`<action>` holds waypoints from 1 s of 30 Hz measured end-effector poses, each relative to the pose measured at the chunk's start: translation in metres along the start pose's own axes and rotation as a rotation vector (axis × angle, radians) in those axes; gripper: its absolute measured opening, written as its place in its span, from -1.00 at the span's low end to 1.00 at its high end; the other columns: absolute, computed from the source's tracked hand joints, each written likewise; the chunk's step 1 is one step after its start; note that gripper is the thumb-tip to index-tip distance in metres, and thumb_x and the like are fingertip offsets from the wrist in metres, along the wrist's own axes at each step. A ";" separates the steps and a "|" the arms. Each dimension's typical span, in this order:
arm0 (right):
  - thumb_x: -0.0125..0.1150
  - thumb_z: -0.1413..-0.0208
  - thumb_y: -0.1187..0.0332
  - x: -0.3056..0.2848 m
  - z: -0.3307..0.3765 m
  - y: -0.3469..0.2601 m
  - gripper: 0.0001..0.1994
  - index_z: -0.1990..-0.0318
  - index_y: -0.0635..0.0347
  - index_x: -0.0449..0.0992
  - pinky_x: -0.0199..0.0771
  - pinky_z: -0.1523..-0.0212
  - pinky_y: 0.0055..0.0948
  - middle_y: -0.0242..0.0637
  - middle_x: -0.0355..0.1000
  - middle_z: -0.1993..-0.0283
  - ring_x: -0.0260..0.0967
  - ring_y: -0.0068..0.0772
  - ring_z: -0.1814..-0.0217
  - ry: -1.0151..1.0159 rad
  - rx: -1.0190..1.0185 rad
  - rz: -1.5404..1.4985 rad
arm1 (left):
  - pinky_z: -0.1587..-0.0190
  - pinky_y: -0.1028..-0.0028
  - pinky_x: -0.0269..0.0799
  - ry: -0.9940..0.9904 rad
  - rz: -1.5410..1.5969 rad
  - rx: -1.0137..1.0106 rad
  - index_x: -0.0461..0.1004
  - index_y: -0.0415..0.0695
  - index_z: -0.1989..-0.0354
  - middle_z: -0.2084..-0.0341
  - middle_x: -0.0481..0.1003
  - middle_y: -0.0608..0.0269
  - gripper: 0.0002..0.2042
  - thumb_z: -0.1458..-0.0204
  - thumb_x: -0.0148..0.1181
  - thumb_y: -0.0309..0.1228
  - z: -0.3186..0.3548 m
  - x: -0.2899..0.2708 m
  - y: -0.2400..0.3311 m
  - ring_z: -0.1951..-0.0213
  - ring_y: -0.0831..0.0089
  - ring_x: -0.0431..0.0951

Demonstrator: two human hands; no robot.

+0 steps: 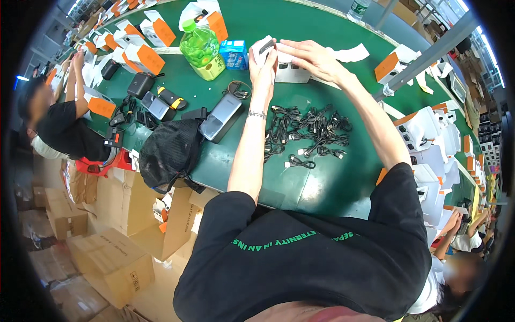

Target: Packing small electronic products and cables into white and orange boxes on an assembly line.

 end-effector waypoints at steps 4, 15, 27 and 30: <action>-0.06 -0.33 0.18 -0.002 -0.005 0.009 -0.58 -0.33 -0.17 0.31 0.21 -0.27 -0.27 -0.36 0.20 -0.42 0.28 -0.20 -0.20 -0.028 -0.037 -0.129 | -0.11 0.47 0.42 -0.070 -0.185 0.064 0.23 -0.12 -0.19 -0.05 0.46 0.18 -0.51 -0.10 0.24 -0.59 0.000 0.003 0.007 -0.10 0.43 0.45; -0.09 -0.34 0.22 0.005 -0.007 0.013 -0.58 -0.34 -0.19 0.29 0.28 -0.27 -0.19 -0.43 0.19 -0.42 0.32 -0.13 -0.13 -0.007 -0.135 0.026 | -0.16 0.42 0.38 -0.168 -0.325 0.053 0.22 -0.14 -0.20 -0.08 0.43 0.16 -0.41 0.01 0.36 -0.54 0.000 -0.002 0.015 -0.11 0.40 0.42; -0.09 -0.34 0.21 0.010 -0.001 0.010 -0.57 -0.35 -0.17 0.26 0.12 -0.40 -0.19 -0.42 0.15 -0.44 0.23 -0.17 -0.28 0.021 -0.162 0.063 | -0.09 0.38 0.40 -0.277 -0.776 0.289 0.29 -0.16 -0.15 0.02 0.45 0.13 -0.55 -0.10 0.28 -0.43 0.008 0.013 0.029 -0.01 0.35 0.46; -0.10 -0.35 0.20 0.012 0.003 0.004 -0.57 -0.35 -0.16 0.27 0.14 -0.38 -0.19 -0.41 0.17 -0.43 0.24 -0.18 -0.25 0.078 -0.197 0.098 | -0.09 0.38 0.41 -0.332 -0.797 0.288 0.27 -0.15 -0.15 0.03 0.44 0.13 -0.55 -0.10 0.26 -0.48 0.005 0.012 0.033 -0.01 0.35 0.46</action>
Point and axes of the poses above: each hand's wrist, its own z-axis away from the middle knuckle, its own x-axis out of the palm, y = z × x, the point moved 6 cm from there along -z, towards the middle knuckle
